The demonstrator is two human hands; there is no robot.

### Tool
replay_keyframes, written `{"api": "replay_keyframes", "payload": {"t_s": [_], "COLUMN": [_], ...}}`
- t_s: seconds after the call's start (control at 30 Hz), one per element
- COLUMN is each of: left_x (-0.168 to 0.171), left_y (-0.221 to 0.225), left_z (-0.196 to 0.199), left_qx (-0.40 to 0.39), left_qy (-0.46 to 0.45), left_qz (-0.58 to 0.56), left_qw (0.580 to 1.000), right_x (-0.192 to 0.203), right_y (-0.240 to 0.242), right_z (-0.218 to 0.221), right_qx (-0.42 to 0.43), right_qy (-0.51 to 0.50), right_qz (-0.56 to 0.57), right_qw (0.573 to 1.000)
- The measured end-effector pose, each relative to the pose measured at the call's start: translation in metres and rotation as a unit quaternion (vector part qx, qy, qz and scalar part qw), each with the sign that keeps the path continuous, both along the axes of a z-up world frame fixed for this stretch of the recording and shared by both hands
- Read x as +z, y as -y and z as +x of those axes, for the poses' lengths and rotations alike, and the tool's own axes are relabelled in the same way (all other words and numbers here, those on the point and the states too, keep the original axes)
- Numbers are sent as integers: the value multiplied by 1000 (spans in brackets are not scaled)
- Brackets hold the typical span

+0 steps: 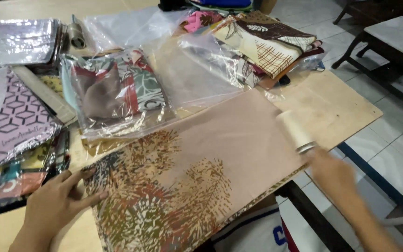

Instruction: Using a lint roller to remove lint and debris from a piece of patterned fabric on a work table.

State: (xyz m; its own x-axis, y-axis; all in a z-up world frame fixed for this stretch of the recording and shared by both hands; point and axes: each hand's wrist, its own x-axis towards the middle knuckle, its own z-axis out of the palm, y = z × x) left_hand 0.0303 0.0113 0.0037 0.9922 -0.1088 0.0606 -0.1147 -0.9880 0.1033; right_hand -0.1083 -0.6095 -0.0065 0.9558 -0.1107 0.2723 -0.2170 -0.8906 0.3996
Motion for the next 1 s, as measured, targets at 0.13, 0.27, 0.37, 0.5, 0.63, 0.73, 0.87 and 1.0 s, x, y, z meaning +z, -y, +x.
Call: {"api": "replay_keyframes", "payload": {"t_s": [0.13, 0.27, 0.37, 0.5, 0.63, 0.73, 0.87, 1.0], "left_x": [0, -11, -9, -5, -8, -7, 1, 11], "left_y": [-1, -4, -4, -3, -5, -4, -3, 0], "left_z": [-4, -9, -6, -8, -6, -8, -12, -12], "left_qx": [-21, -33, -40, -20, -37, -26, -38, -13], "left_qy": [13, 43, 63, 39, 90, 52, 66, -1], "left_qz": [5, 20, 25, 55, 1, 30, -59, -38], "left_qw": [1000, 998, 997, 998, 995, 998, 995, 999], "right_x": [15, 38, 15, 12, 26, 24, 17, 39], "right_y": [1, -79, -87, -41, -54, -72, -39, -53], "right_z": [-29, -53, -46, -33, -45, -37, -4, -3], "right_qx": [-157, -17, 77, -180, -104, 98, -39, -106], "right_qy": [68, 100, 94, -7, 112, 118, -8, 22], "right_qz": [-28, 167, 177, 201, 130, 207, 182, 136], "right_qw": [985, 981, 977, 963, 980, 966, 982, 985]}}
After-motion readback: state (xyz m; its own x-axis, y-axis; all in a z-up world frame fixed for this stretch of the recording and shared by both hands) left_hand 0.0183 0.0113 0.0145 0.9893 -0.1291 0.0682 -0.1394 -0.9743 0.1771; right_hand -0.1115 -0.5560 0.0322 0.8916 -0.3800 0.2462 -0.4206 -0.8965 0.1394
